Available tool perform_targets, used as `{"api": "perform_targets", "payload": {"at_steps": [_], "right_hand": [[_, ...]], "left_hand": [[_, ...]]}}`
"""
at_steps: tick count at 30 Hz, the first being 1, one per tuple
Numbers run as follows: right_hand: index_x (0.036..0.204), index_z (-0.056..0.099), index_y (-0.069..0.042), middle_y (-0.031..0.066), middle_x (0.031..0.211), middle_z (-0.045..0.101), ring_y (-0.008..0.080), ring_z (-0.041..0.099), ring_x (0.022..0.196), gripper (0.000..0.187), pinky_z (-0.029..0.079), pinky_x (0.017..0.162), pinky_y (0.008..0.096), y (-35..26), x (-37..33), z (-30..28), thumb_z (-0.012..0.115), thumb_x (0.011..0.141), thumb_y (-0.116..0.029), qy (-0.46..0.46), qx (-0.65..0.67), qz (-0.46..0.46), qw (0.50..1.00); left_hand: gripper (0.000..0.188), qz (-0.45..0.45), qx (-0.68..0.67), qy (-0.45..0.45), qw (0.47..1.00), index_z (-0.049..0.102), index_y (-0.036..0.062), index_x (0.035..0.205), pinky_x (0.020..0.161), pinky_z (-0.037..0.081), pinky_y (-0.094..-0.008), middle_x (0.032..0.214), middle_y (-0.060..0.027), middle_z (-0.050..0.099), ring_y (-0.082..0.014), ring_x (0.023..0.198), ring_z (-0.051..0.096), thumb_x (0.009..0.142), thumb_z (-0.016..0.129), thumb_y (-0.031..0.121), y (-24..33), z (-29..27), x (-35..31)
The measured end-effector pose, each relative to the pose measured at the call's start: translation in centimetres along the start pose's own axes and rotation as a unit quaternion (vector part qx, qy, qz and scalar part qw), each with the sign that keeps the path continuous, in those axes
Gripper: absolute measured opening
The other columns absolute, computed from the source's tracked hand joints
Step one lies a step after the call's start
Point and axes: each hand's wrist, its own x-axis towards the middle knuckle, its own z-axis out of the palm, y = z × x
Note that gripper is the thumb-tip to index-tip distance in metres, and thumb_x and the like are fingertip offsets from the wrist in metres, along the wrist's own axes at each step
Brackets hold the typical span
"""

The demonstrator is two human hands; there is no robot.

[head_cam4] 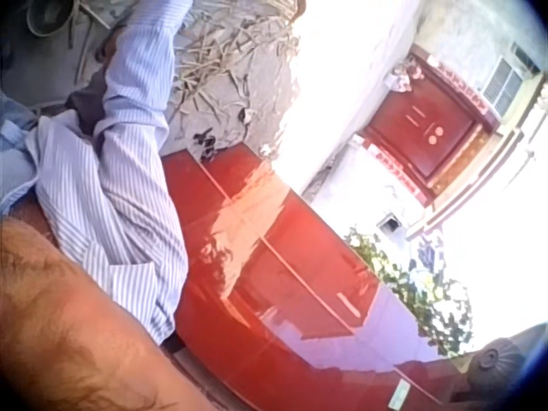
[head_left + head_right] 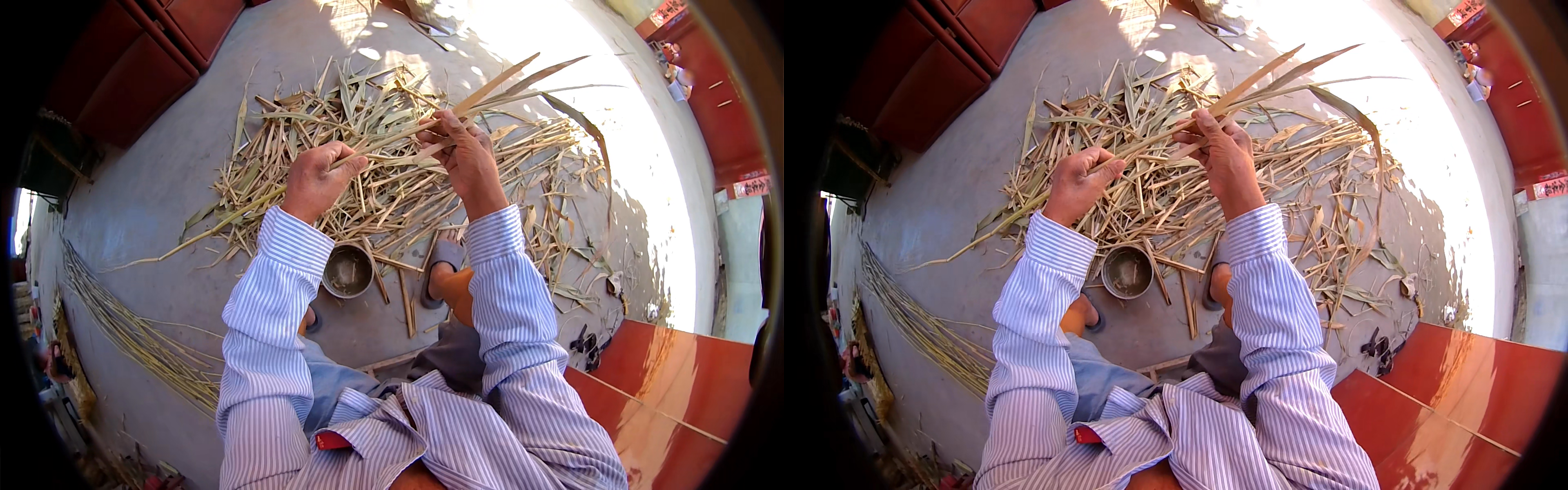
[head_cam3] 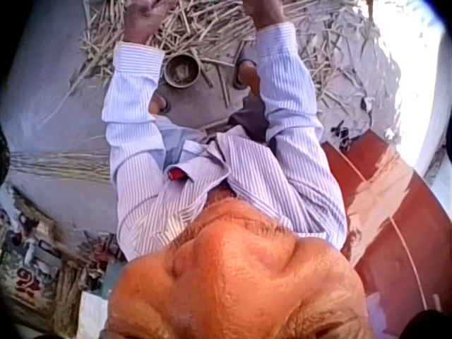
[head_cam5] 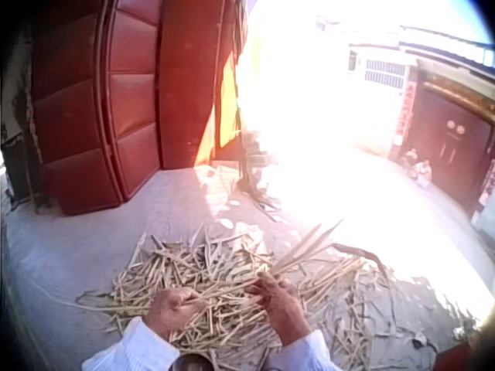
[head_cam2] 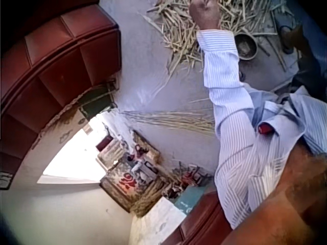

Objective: The person sits on the floor and repeatedly picks up dried plant stalks, strips off the fibrous outer layers by hand, and discards the waste onto a growing pile. The person handles the stalks one at a time, separating the usable core from the outer material.

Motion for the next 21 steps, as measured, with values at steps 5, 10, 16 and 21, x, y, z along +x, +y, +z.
{"api": "perform_targets", "payload": {"at_steps": [5,10,16,21], "right_hand": [[0.104,0.058,0.003,0.0131,0.092,0.068,0.0190,0.069,0.083,0.028,0.056,0.069,0.0236,-0.5,0.0,-1.0,0.059,0.095,-0.024,0.046,-0.100,-0.035,0.993],[0.105,0.058,0.004,0.0138,0.090,0.068,0.0200,0.069,0.081,0.027,0.055,0.069,0.0243,0.0,-0.2,-0.2,0.060,0.090,-0.018,0.026,-0.122,-0.042,0.991],[0.104,0.059,0.005,0.0151,0.091,0.068,0.0208,0.070,0.078,0.025,0.056,0.064,0.0256,0.5,0.2,-0.9,0.061,0.090,-0.015,0.003,-0.114,-0.030,0.993],[0.101,0.059,0.005,0.0151,0.089,0.068,0.0205,0.070,0.077,0.023,0.057,0.063,0.0263,0.0,0.6,-2.4,0.062,0.092,-0.016,0.040,-0.116,0.002,0.992]], "left_hand": [[0.021,-0.006,-0.054,-0.085,0.995,0.069,0.0007,0.086,0.061,0.046,-0.0275,0.071,-0.0047,0.065,-0.0088,0.064,0.055,0.084,0.073,0.022,-2.5,-0.3,0.9],[0.019,-0.053,-0.109,-0.112,0.986,0.068,-0.0006,0.090,0.061,0.046,-0.0235,0.076,-0.0037,0.067,-0.0072,0.066,0.057,0.086,0.072,0.017,-2.8,2.4,0.7],[0.019,-0.095,-0.254,-0.059,0.961,0.066,-0.0011,0.092,0.070,0.052,-0.0245,0.081,-0.0052,0.070,-0.0096,0.074,0.064,0.088,0.070,0.018,-3.7,3.6,1.1],[0.023,-0.079,-0.201,0.103,0.971,0.065,-0.0005,0.089,0.066,0.051,-0.0296,0.075,-0.0045,0.069,-0.0136,0.069,0.064,0.089,0.069,0.022,-3.1,-0.7,2.4]]}}
